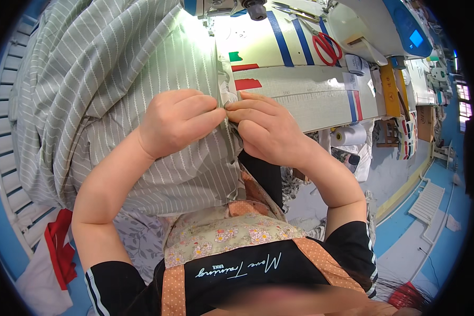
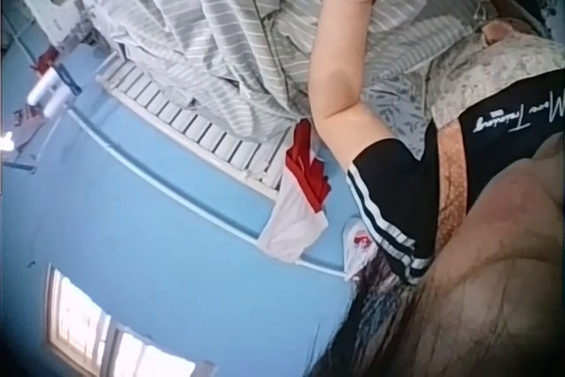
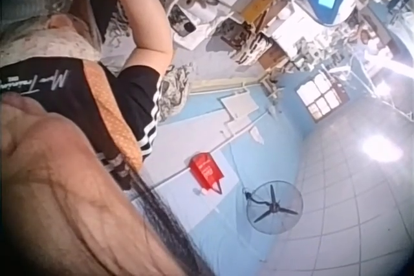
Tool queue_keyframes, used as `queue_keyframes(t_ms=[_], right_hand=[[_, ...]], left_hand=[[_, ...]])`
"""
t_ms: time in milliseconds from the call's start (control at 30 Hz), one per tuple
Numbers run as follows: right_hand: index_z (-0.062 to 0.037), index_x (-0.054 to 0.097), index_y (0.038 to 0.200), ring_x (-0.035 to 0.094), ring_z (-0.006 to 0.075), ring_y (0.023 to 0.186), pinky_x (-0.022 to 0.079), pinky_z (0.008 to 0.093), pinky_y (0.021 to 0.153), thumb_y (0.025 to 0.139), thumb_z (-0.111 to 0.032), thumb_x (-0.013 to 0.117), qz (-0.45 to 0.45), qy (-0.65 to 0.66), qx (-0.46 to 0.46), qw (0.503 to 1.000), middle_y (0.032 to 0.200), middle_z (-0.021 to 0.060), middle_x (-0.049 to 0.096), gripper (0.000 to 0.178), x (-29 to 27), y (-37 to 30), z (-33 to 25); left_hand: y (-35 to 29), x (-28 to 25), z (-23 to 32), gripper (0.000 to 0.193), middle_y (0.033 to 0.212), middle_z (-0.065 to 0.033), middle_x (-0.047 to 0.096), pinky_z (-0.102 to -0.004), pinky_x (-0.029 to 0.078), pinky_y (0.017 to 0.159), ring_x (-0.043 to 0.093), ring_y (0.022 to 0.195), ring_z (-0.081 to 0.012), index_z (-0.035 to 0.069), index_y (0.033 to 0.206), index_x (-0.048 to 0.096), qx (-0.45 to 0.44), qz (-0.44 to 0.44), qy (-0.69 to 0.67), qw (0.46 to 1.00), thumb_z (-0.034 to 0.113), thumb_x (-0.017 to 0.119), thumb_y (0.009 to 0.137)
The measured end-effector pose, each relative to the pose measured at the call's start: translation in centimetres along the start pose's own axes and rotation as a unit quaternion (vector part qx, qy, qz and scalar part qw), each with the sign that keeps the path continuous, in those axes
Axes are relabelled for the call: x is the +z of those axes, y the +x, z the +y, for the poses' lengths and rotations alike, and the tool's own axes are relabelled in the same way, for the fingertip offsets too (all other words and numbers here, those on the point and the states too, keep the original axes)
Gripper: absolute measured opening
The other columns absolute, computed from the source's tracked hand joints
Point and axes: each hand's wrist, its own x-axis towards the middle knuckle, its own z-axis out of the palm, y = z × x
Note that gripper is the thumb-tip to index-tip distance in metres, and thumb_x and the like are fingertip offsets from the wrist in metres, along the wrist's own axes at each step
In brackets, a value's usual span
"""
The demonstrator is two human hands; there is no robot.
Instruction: Sewing a fabric pillowcase using an industrial sewing machine.
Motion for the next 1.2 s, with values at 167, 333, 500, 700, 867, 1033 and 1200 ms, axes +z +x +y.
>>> queue_keyframes(t_ms=[167, 333, 500, 700, 867, 1033, 1200], right_hand=[[-0.0020, 0.060, 0.091, 0.068, 0.0304, 0.104, 0.054, 0.0466, 0.097, 0.070, 0.002, 0.068, 0.025, 0.030, 0.014, 0.999, 0.105, 0.0103, 0.070, 0.023, 0.4, -0.4, 0.1], [-0.0037, 0.064, 0.099, 0.068, 0.0321, 0.100, 0.055, 0.0422, 0.089, 0.077, 0.003, 0.066, 0.029, 0.084, 0.088, 0.992, 0.104, 0.0103, 0.071, 0.023, 0.2, -0.6, 0.6], [-0.0048, 0.065, 0.103, 0.068, 0.0328, 0.097, 0.054, 0.0394, 0.084, 0.082, 0.001, 0.065, -0.017, 0.126, 0.148, 0.981, 0.105, 0.0112, 0.071, 0.021, -0.4, -0.5, 0.9], [-0.0051, 0.065, 0.103, 0.068, 0.0303, 0.093, 0.054, 0.0369, 0.080, 0.086, -0.001, 0.064, -0.021, 0.157, 0.180, 0.971, 0.105, 0.0115, 0.070, 0.018, -0.6, -0.3, 0.9], [-0.0049, 0.065, 0.103, 0.068, 0.0294, 0.093, 0.054, 0.0362, 0.080, 0.086, -0.002, 0.064, -0.017, 0.141, 0.172, 0.975, 0.104, 0.0116, 0.070, 0.017, -0.4, -0.4, 1.0], [-0.0046, 0.065, 0.102, 0.068, 0.0307, 0.093, 0.054, 0.0370, 0.080, 0.086, -0.002, 0.064, -0.018, 0.151, 0.183, 0.971, 0.105, 0.0117, 0.071, 0.016, -0.1, -0.2, 0.8], [-0.0046, 0.065, 0.103, 0.066, 0.0333, 0.099, 0.053, 0.0402, 0.084, 0.084, -0.001, 0.066, -0.025, 0.101, 0.140, 0.985, 0.106, 0.0115, 0.071, 0.019, -0.2, 0.0, 0.7]], left_hand=[[0.0, 0.3, 0.0, 0.026, 0.089, -0.0031, 0.066, -0.0314, 0.055, 0.059, 0.066, 0.074, -0.0203, 0.008, 0.092, 0.067, -0.012, -0.008, -0.012, 1.000, 0.011, 0.070, 0.067], [0.2, 0.3, 0.3, 0.023, 0.091, -0.0020, 0.066, -0.0311, 0.055, 0.061, 0.066, 0.077, -0.0198, 0.009, 0.091, 0.066, -0.011, -0.023, -0.012, 1.000, 0.010, 0.070, 0.068], [-0.1, -0.3, 0.8, 0.021, 0.092, -0.0011, 0.064, -0.0310, 0.055, 0.063, 0.064, 0.078, -0.0190, 0.009, 0.089, 0.065, -0.015, -0.068, -0.003, 0.998, 0.009, 0.070, 0.069], [-0.2, -0.1, 2.9, 0.021, 0.091, -0.0013, 0.061, -0.0319, 0.055, 0.063, 0.064, 0.079, -0.0181, 0.008, 0.088, 0.065, -0.028, -0.079, 0.016, 0.996, 0.008, 0.071, 0.068], [-0.6, 0.5, 7.6, 0.019, 0.092, -0.0005, 0.062, -0.0288, 0.050, 0.060, 0.062, 0.078, -0.0166, 0.009, 0.091, 0.067, -0.047, -0.086, 0.056, 0.994, 0.014, 0.068, 0.072], [-0.1, 4.1, 11.1, 0.025, 0.095, -0.0010, 0.064, -0.0265, 0.043, 0.057, 0.059, 0.076, -0.0161, 0.010, 0.097, 0.072, -0.017, -0.225, 0.170, 0.959, 0.022, 0.063, 0.077], [0.5, 8.0, 13.2, 0.022, 0.090, -0.0033, 0.064, -0.0290, 0.045, 0.059, 0.061, 0.077, -0.0180, 0.008, 0.092, 0.075, -0.090, -0.375, 0.284, 0.878, 0.019, 0.065, 0.076]])
